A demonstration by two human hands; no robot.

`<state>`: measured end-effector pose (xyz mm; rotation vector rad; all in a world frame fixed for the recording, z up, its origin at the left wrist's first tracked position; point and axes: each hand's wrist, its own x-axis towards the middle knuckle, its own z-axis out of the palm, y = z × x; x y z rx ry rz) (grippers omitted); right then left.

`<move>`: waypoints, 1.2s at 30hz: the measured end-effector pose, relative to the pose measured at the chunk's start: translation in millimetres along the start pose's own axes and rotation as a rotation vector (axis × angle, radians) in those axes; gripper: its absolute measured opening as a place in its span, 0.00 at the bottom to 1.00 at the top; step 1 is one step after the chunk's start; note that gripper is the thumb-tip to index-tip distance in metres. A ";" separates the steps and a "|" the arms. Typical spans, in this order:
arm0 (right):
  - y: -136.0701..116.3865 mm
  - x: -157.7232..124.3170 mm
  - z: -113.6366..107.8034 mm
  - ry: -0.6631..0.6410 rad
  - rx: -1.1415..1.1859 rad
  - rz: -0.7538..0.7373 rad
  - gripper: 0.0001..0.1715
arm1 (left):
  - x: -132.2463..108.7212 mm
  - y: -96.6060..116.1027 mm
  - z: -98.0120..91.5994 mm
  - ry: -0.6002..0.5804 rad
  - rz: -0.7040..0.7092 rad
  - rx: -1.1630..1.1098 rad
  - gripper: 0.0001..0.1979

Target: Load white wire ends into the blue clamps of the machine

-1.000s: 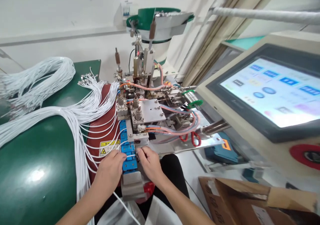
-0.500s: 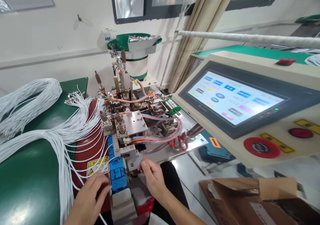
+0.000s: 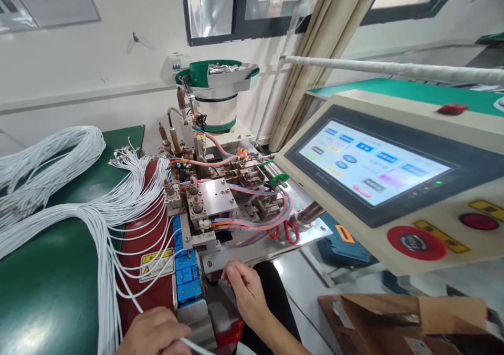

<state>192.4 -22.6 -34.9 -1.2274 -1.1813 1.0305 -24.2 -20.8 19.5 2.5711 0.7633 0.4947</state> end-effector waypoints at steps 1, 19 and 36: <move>-2.4 -2.7 1.0 -0.041 0.055 -0.015 0.24 | 7.5 4.5 2.0 0.060 -0.027 -0.041 0.07; -22.8 -6.9 13.2 -0.009 0.362 0.197 0.17 | 40.5 22.5 31.9 0.312 -0.735 -0.504 0.13; -31.8 4.0 18.2 -0.105 -0.159 -0.155 0.09 | 41.2 21.2 29.7 0.348 -0.633 -0.350 0.15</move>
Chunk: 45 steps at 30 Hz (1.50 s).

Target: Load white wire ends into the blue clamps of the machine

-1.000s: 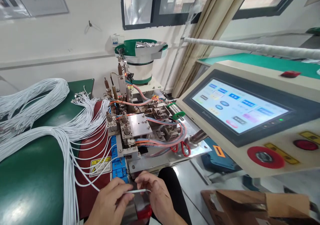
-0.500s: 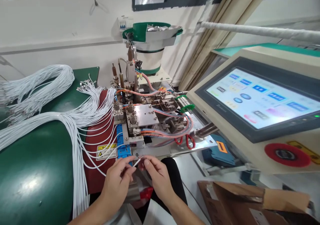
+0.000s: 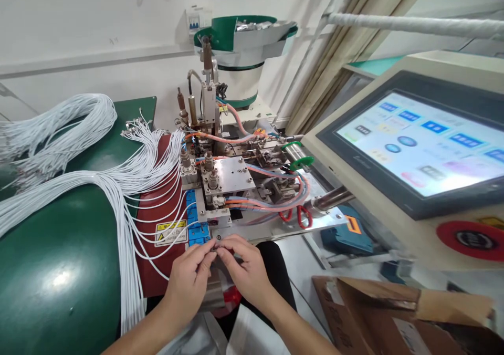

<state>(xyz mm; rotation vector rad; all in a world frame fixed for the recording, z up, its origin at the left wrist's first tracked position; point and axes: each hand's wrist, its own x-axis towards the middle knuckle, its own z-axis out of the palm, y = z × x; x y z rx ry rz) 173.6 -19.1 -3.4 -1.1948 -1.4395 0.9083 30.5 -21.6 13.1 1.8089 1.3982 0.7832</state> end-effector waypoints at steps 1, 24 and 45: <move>-0.7 -0.7 1.8 0.028 -0.009 -0.001 0.08 | 0.3 -0.6 -0.4 0.019 0.010 0.009 0.15; -7.2 2.6 -4.8 -0.020 0.020 -0.040 0.08 | 10.6 -1.4 -8.0 -0.244 -0.508 -0.673 0.17; -1.5 17.3 -3.2 -0.151 0.335 0.158 0.10 | 15.6 3.5 -15.8 -0.257 -0.564 -0.816 0.12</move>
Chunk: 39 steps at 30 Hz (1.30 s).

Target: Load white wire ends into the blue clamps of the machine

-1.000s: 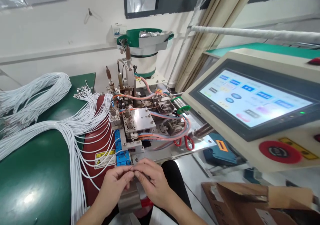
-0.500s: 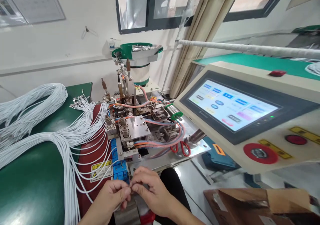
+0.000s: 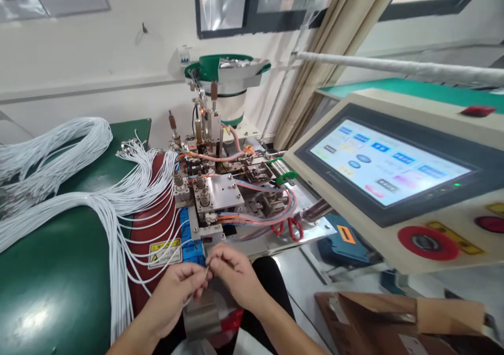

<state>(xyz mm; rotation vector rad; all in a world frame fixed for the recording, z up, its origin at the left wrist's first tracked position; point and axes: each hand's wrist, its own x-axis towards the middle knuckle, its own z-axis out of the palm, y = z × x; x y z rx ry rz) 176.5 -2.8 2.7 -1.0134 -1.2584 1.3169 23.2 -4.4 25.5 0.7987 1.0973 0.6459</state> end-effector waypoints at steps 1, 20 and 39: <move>5.0 -3.3 5.6 0.125 0.040 0.045 0.10 | 0.8 -0.4 -0.1 0.041 0.043 0.017 0.11; 11.1 -15.5 21.6 0.355 -0.518 -0.329 0.06 | 5.1 -14.5 3.0 0.158 0.117 0.114 0.07; 16.5 -18.8 27.4 0.391 -0.313 -0.200 0.06 | 2.1 -17.3 4.2 0.118 0.076 -0.067 0.10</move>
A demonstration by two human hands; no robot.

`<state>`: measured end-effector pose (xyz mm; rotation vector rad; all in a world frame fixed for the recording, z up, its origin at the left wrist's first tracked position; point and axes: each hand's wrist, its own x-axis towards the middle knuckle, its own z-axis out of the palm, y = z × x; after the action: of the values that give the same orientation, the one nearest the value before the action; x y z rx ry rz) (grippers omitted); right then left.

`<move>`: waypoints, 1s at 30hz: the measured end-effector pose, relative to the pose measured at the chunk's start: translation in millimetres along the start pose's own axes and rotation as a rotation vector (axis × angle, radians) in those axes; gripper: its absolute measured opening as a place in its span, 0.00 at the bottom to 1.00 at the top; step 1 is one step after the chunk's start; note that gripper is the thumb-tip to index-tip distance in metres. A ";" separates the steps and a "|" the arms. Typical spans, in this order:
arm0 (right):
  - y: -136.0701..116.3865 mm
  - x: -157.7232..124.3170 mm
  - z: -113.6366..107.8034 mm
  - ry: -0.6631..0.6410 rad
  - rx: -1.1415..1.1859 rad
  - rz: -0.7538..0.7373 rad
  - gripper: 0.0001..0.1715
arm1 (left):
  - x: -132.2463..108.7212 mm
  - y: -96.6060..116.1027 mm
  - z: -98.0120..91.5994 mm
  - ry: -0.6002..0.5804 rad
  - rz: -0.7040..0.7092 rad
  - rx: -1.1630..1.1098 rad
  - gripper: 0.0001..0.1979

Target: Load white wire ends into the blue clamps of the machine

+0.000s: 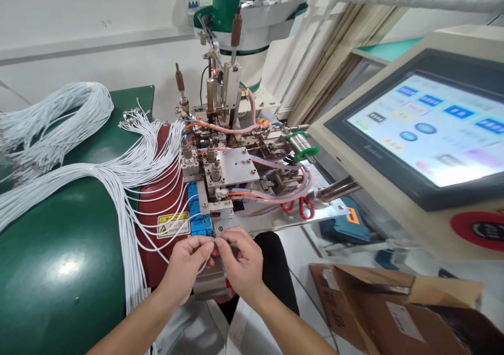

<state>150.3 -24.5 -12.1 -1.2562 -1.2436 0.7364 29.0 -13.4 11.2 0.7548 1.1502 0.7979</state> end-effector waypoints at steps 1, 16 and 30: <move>-0.5 0.0 0.3 0.011 -0.034 -0.058 0.05 | -0.5 -1.0 0.4 0.004 0.005 -0.017 0.09; -12.1 41.2 -39.4 -0.654 -0.032 -0.062 0.06 | -2.7 11.1 -6.3 -0.187 -0.128 0.079 0.11; -4.8 13.0 -10.0 -0.192 -0.055 -0.112 0.05 | -2.4 1.8 2.3 0.050 -0.025 -0.004 0.09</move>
<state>161.9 -16.3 -2.6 -1.1702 -1.4872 0.7592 30.4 -14.8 14.4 0.7187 1.2006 0.8019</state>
